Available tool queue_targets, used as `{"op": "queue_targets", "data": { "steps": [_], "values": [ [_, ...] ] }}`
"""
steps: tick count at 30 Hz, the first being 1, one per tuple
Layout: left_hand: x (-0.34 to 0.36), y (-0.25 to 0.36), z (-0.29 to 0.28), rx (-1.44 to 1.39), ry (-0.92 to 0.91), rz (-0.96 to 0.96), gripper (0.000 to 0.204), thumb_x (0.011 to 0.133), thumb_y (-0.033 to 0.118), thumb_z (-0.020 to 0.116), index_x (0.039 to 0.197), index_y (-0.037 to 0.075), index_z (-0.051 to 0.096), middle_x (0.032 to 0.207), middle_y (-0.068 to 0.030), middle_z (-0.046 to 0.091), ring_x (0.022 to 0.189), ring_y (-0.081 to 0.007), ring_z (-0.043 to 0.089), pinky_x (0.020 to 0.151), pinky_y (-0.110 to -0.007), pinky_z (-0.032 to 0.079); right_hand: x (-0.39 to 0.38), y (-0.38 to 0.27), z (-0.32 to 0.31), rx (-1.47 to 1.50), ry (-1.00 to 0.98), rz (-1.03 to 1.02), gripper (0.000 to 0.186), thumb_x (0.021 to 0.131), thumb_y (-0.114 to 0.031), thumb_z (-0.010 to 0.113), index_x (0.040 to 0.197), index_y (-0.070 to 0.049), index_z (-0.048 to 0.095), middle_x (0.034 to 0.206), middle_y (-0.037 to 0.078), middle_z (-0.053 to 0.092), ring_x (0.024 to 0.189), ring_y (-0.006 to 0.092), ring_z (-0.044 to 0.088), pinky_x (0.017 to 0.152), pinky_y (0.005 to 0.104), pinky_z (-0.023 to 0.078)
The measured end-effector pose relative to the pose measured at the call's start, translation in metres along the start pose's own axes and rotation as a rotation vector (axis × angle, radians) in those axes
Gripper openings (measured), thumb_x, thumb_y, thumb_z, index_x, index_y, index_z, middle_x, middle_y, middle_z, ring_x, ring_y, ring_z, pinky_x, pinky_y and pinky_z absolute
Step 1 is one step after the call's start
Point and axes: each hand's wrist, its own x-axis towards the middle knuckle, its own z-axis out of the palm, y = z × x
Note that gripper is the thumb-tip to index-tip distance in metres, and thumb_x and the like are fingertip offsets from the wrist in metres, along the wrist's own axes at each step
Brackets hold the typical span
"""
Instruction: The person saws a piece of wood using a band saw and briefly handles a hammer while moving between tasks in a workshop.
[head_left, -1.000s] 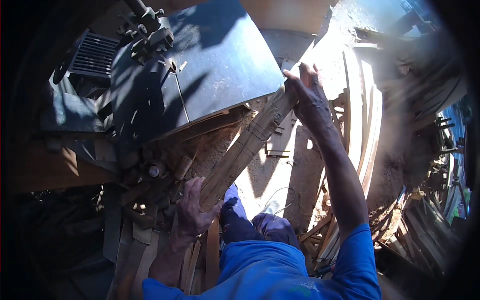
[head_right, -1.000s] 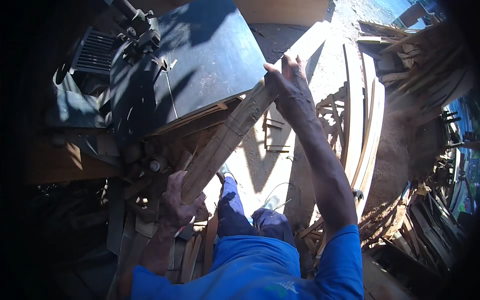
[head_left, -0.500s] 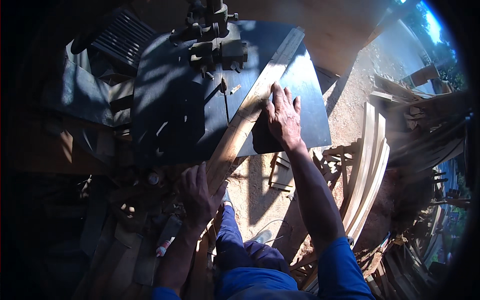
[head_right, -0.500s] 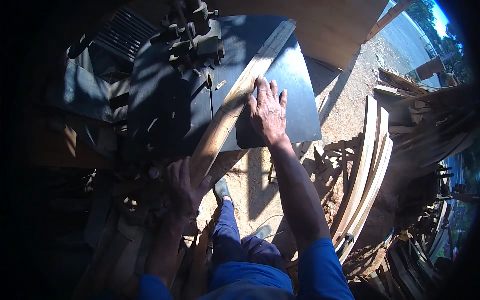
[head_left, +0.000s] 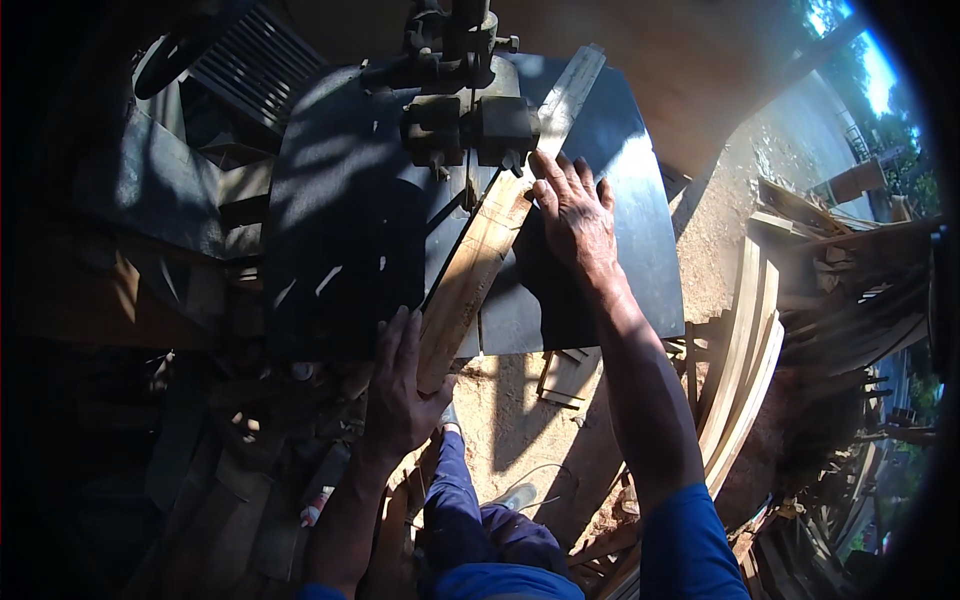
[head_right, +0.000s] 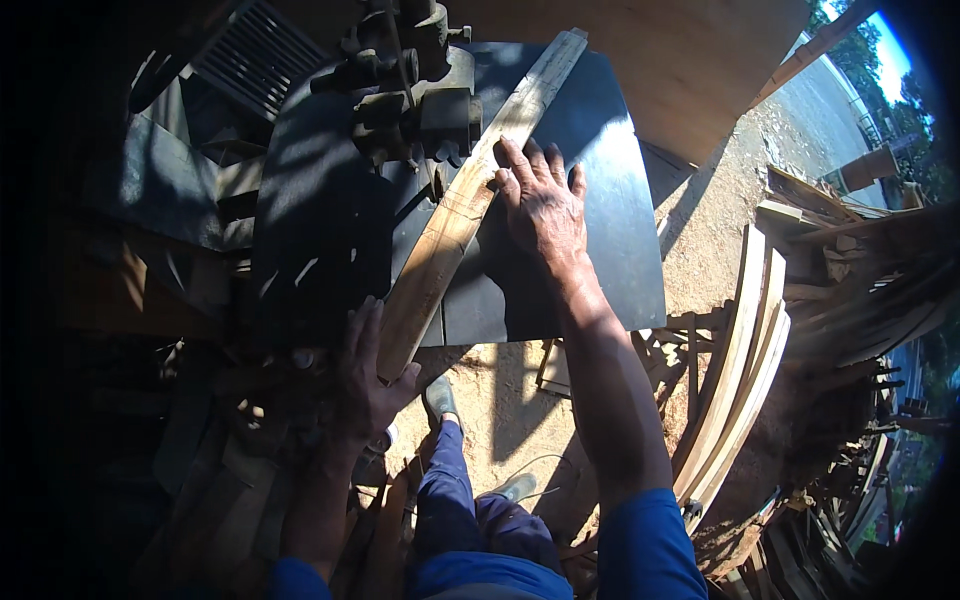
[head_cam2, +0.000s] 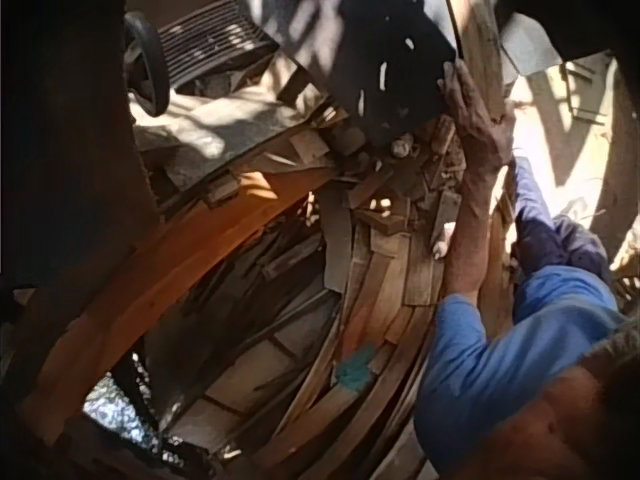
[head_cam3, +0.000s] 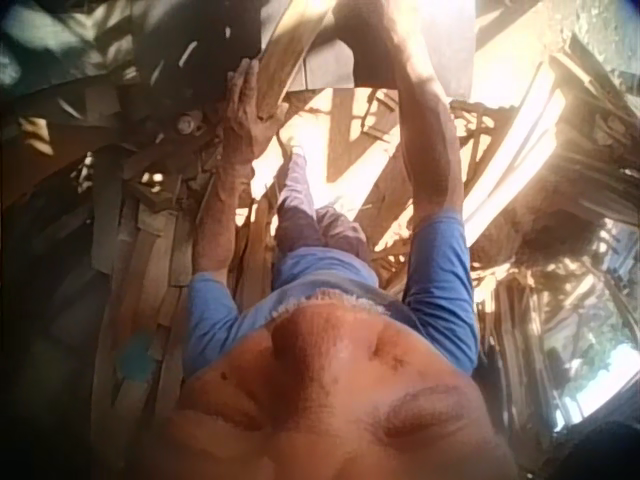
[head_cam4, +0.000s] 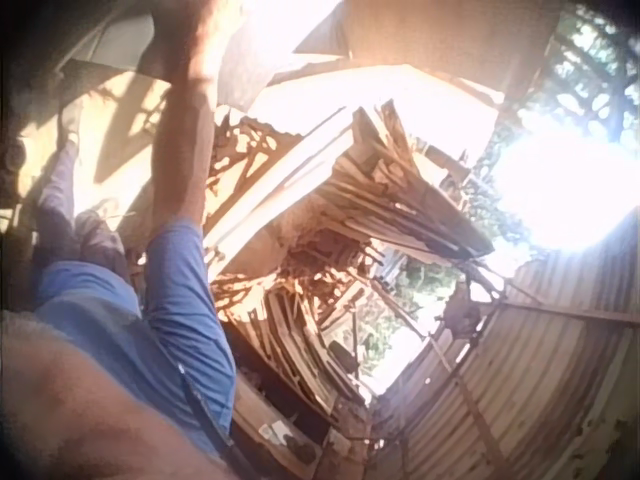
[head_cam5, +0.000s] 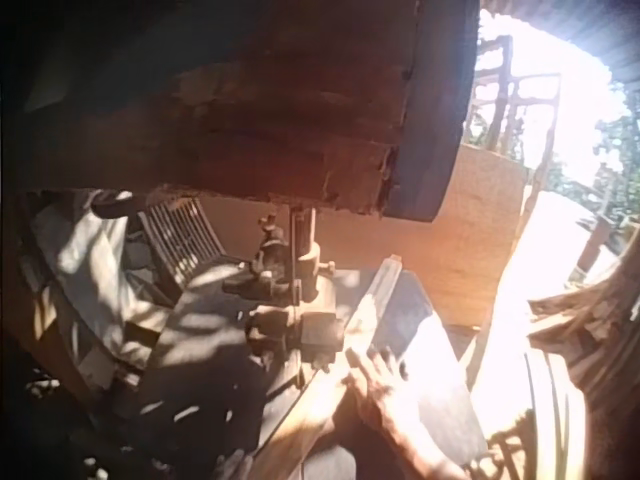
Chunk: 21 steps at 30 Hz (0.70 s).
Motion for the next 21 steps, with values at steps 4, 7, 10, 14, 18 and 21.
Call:
{"op": "queue_targets", "data": {
  "steps": [4,7,10,14,18,21],
  "values": [
    [0.003,-0.008,-0.004,-0.064,-0.011,0.002,0.091,0.078,0.016,0.077,0.155,0.002,0.031,0.154,-0.0248,0.038,0.144,-0.0472,0.033,0.119,-0.053,0.032,0.001,0.0,0.003,-0.016,-0.007,0.001,0.051,0.105,-0.047,0.039,0.152,-0.027,0.042,0.156,0.01,0.043,0.147,0.0361,0.034,0.12,0.0594,0.017],
    [0.008,-0.014,-0.011,-0.052,-0.019,0.03,0.09,0.078,0.016,0.077,0.155,0.002,0.031,0.153,-0.0258,0.039,0.144,-0.0466,0.035,0.118,-0.051,0.033,0.005,0.002,0.003,-0.034,-0.021,-0.019,0.051,0.105,-0.048,0.04,0.152,-0.028,0.042,0.156,0.009,0.043,0.147,0.0355,0.034,0.12,0.0598,0.017],
    [0.012,-0.015,-0.012,-0.075,-0.018,0.021,0.09,0.078,0.015,0.077,0.155,0.003,0.032,0.153,-0.0257,0.04,0.143,-0.0459,0.037,0.117,-0.05,0.035,0.007,0.004,0.004,-0.029,-0.004,-0.014,0.051,0.105,-0.049,0.04,0.152,-0.028,0.042,0.156,0.008,0.043,0.147,0.0352,0.034,0.12,0.0601,0.017],
    [0.012,-0.017,-0.016,-0.069,-0.013,0.005,0.089,0.079,0.014,0.077,0.155,0.004,0.032,0.152,-0.025,0.041,0.143,-0.0454,0.038,0.116,-0.049,0.036,0.008,0.0,0.002,-0.022,-0.023,-0.02,0.051,0.105,-0.048,0.04,0.152,-0.028,0.042,0.156,0.008,0.043,0.147,0.035,0.034,0.12,0.0594,0.017],
    [0.013,-0.022,-0.018,-0.095,-0.058,-0.009,0.089,0.08,0.018,0.078,0.154,0.002,0.032,0.152,-0.025,0.039,0.143,-0.0451,0.037,0.119,-0.05,0.033,0.005,0.01,0.008,-0.007,0.015,-0.041,0.049,0.105,-0.045,0.041,0.15,-0.027,0.044,0.154,0.009,0.045,0.146,0.0349,0.036,0.12,0.0584,0.017],
    [0.014,-0.023,-0.023,-0.094,-0.073,-0.014,0.089,0.08,0.018,0.078,0.154,0.002,0.032,0.153,-0.0244,0.039,0.143,-0.0454,0.037,0.118,-0.05,0.034,0.005,0.009,0.005,0.03,0.038,-0.047,0.048,0.104,-0.041,0.045,0.149,-0.026,0.046,0.151,0.009,0.048,0.145,0.035,0.038,0.12,0.0581,0.019]
  ]
}}
